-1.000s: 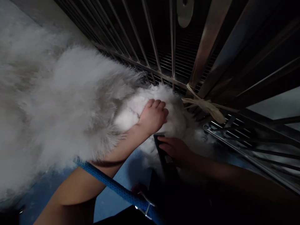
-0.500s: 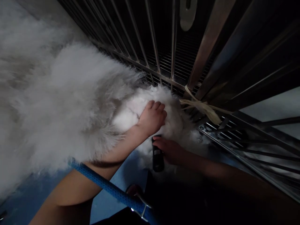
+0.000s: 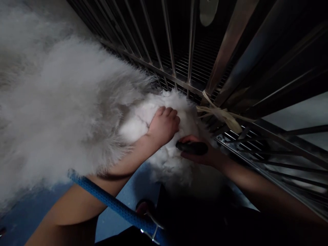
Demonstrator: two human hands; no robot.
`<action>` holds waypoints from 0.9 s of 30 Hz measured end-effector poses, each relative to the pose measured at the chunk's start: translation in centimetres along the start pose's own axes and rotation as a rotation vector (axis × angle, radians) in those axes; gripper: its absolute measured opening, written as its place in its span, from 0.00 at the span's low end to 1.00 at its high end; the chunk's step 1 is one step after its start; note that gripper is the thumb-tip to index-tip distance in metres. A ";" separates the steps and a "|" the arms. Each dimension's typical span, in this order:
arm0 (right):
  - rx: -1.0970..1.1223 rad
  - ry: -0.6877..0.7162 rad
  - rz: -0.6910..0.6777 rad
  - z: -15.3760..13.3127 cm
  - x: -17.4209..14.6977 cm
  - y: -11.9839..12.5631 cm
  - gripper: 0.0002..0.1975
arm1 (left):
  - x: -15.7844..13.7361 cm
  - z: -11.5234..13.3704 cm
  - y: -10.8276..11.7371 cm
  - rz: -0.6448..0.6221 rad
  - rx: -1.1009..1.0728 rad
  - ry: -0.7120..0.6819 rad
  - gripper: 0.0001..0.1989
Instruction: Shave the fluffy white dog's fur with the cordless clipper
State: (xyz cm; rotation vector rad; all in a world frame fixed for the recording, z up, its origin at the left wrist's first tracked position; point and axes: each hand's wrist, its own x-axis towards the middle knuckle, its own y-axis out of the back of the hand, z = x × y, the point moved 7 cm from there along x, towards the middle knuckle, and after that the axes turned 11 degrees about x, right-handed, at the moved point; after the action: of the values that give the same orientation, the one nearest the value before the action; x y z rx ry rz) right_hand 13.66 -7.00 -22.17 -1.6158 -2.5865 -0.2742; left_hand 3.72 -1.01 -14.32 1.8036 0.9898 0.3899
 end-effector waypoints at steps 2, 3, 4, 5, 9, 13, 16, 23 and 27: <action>0.029 0.025 0.069 0.0 -0.1 0.4 0.18 | 0.1 -0.2 0.1 0.012 0.006 0.014 0.14; 0.040 0.069 0.093 -0.1 -0.2 0.5 0.18 | 0.1 -0.2 0.2 0.017 0.008 0.021 0.14; 0.045 0.117 0.098 -0.2 -0.3 0.4 0.18 | 0.2 -0.3 0.2 0.016 0.007 0.023 0.14; 0.045 0.158 0.077 -0.3 -0.3 0.3 0.18 | 0.2 -0.3 0.2 0.009 0.004 0.020 0.14; -0.016 0.142 -0.092 -0.9 -0.2 -0.8 0.16 | 0.2 -0.1 0.1 -0.042 -0.012 -0.011 0.16; -0.015 0.047 -0.008 -2.1 0.4 0.2 0.17 | 0.3 -0.2 0.3 -0.050 -0.014 -0.001 0.15; 0.007 0.076 0.019 -1.9 0.4 -0.1 0.17 | 0.4 -0.3 0.4 -0.055 -0.003 0.005 0.15; 0.048 -0.079 0.082 0.9 -0.8 -0.5 0.18 | 0.2 -0.5 0.4 -0.088 -0.019 0.014 0.17; 0.087 0.094 0.190 0.4 -1.1 -0.3 0.20 | 0.3 -0.7 0.6 -0.085 -0.022 0.019 0.17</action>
State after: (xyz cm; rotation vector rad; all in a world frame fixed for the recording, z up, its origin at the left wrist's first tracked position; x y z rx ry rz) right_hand 13.89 -8.00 -22.80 -1.7562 -2.3227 -0.2147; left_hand 3.72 -0.40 -13.57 1.7347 1.0670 0.3642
